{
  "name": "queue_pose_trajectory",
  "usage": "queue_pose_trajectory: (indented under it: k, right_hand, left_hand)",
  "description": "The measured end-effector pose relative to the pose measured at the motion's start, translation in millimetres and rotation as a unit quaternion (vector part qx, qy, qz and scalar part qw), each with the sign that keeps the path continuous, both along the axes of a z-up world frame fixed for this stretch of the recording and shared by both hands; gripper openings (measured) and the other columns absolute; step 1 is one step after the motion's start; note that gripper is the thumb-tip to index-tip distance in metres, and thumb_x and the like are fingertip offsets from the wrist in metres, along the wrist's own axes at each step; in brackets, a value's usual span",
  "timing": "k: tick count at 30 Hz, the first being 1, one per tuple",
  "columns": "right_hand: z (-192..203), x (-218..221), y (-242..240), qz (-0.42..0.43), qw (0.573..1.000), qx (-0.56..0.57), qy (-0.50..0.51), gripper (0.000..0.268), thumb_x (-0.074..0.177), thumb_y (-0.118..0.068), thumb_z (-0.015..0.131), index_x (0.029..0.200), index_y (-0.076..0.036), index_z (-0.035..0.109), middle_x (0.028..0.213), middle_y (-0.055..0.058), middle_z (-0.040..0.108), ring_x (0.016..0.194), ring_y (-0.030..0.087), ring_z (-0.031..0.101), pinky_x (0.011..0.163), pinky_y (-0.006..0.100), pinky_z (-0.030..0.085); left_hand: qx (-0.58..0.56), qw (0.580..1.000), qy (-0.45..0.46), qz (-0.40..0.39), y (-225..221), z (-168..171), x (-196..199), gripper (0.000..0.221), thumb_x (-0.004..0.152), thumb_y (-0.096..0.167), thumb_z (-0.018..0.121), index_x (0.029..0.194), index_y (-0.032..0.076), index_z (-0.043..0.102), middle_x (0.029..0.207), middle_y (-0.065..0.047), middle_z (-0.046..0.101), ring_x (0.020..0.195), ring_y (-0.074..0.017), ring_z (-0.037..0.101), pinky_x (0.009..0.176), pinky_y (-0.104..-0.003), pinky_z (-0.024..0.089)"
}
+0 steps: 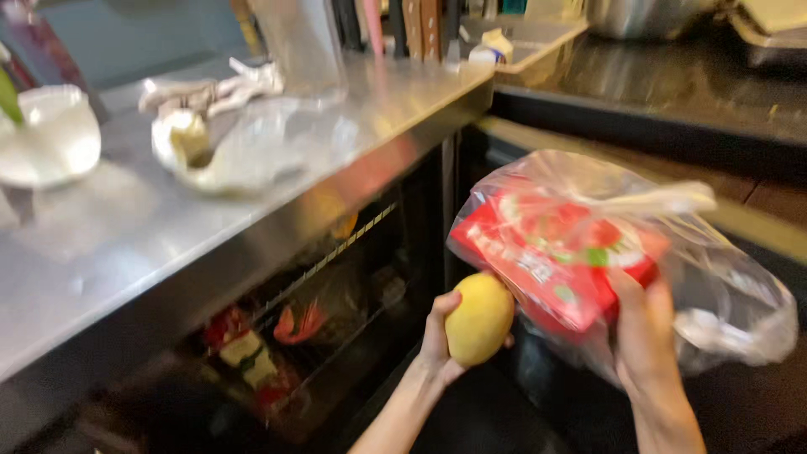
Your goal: The person transfers cakes from a tray into a container by hand, pipes white cream onto each one using a piping bag, and then retrieves a mango and a bag of strawberries from a refrigerator.
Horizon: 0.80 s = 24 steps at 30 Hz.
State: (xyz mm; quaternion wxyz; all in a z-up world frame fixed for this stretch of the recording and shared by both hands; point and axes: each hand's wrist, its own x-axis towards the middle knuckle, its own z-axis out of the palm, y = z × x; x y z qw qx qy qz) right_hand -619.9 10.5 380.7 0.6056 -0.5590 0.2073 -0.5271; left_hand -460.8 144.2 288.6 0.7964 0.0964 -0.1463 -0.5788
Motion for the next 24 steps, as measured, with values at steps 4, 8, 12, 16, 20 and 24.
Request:
queue_pose_trajectory:
  k: [4, 8, 12, 16, 20, 24]
  right_hand:
    - [35.0, -24.1, -8.4, 0.026, 0.983, 0.182, 0.012, 0.059, 0.088, -0.023, 0.056, 0.146, -0.015, 0.054, 0.121, 0.013, 0.067, 0.093, 0.026, 0.065, 0.065, 0.043, 0.051]
    - [135.7, -47.8, 21.3, -0.036, 0.956, 0.281, 0.074, 0.058, 0.094, -0.016, 0.043, 0.152, -0.014, 0.051, 0.129, 0.02, 0.063, 0.107, 0.039, 0.061, 0.079, 0.065, 0.051]
    - [97.7, -75.2, -76.2, -0.087, 0.931, 0.314, 0.165, 0.052, 0.094, -0.058, 0.047, 0.132, -0.027, 0.064, 0.109, 0.007, 0.07, 0.083, 0.033, 0.066, 0.052, 0.054, 0.046]
    - [62.8, -129.8, -209.4, 0.0, 0.96, 0.244, 0.136, 0.048, 0.104, -0.05, 0.052, 0.139, -0.018, 0.059, 0.119, 0.012, 0.068, 0.098, 0.026, 0.064, 0.082, 0.04, 0.053]
    - [66.7, -155.2, -227.5, 0.065, 0.922, 0.327, 0.199, 0.051, 0.101, -0.041, 0.051, 0.143, -0.013, 0.056, 0.124, 0.021, 0.064, 0.102, 0.04, 0.06, 0.085, 0.057, 0.048]
    - [54.5, -204.3, -256.8, 0.077, 0.921, 0.323, 0.203, 0.049, 0.101, -0.037, 0.051, 0.142, -0.011, 0.056, 0.124, 0.023, 0.064, 0.102, 0.039, 0.061, 0.086, 0.055, 0.049]
  left_hand:
    - [0.023, 0.999, 0.01, 0.023, -0.1, 52.6, 0.6, 0.078, 0.075, 0.03, 0.072, 0.147, 0.005, 0.053, 0.127, -0.028, 0.065, 0.105, -0.0419, 0.067, 0.073, -0.054, 0.061]
    - [0.043, 0.995, 0.039, 0.075, 18.7, 113.0, -10.4, 0.084, 0.072, 0.03, 0.072, 0.15, 0.006, 0.051, 0.124, -0.026, 0.064, 0.099, -0.0378, 0.067, 0.069, -0.052, 0.061]
    - [0.114, 0.988, 0.006, 0.105, 16.7, 174.0, -36.8, 0.083, 0.073, 0.029, 0.069, 0.15, 0.004, 0.054, 0.124, -0.026, 0.067, 0.1, -0.0379, 0.069, 0.067, -0.048, 0.062]
    - [0.214, 0.976, -0.016, 0.031, -26.3, 213.9, -77.8, 0.068, 0.079, 0.023, 0.072, 0.146, 0.009, 0.067, 0.112, -0.02, 0.073, 0.09, -0.0315, 0.072, 0.066, -0.046, 0.063]
    - [0.279, 0.957, 0.074, 0.021, -60.7, 208.7, -106.6, 0.048, 0.09, 0.021, 0.075, 0.131, -0.001, 0.064, 0.1, -0.025, 0.072, 0.079, -0.0358, 0.072, 0.057, -0.046, 0.064]
    - [0.305, 0.936, 0.176, 0.019, -35.0, 242.2, -119.8, 0.053, 0.087, 0.03, 0.079, 0.13, 0.002, 0.066, 0.106, -0.025, 0.074, 0.084, -0.0363, 0.071, 0.062, -0.047, 0.063]
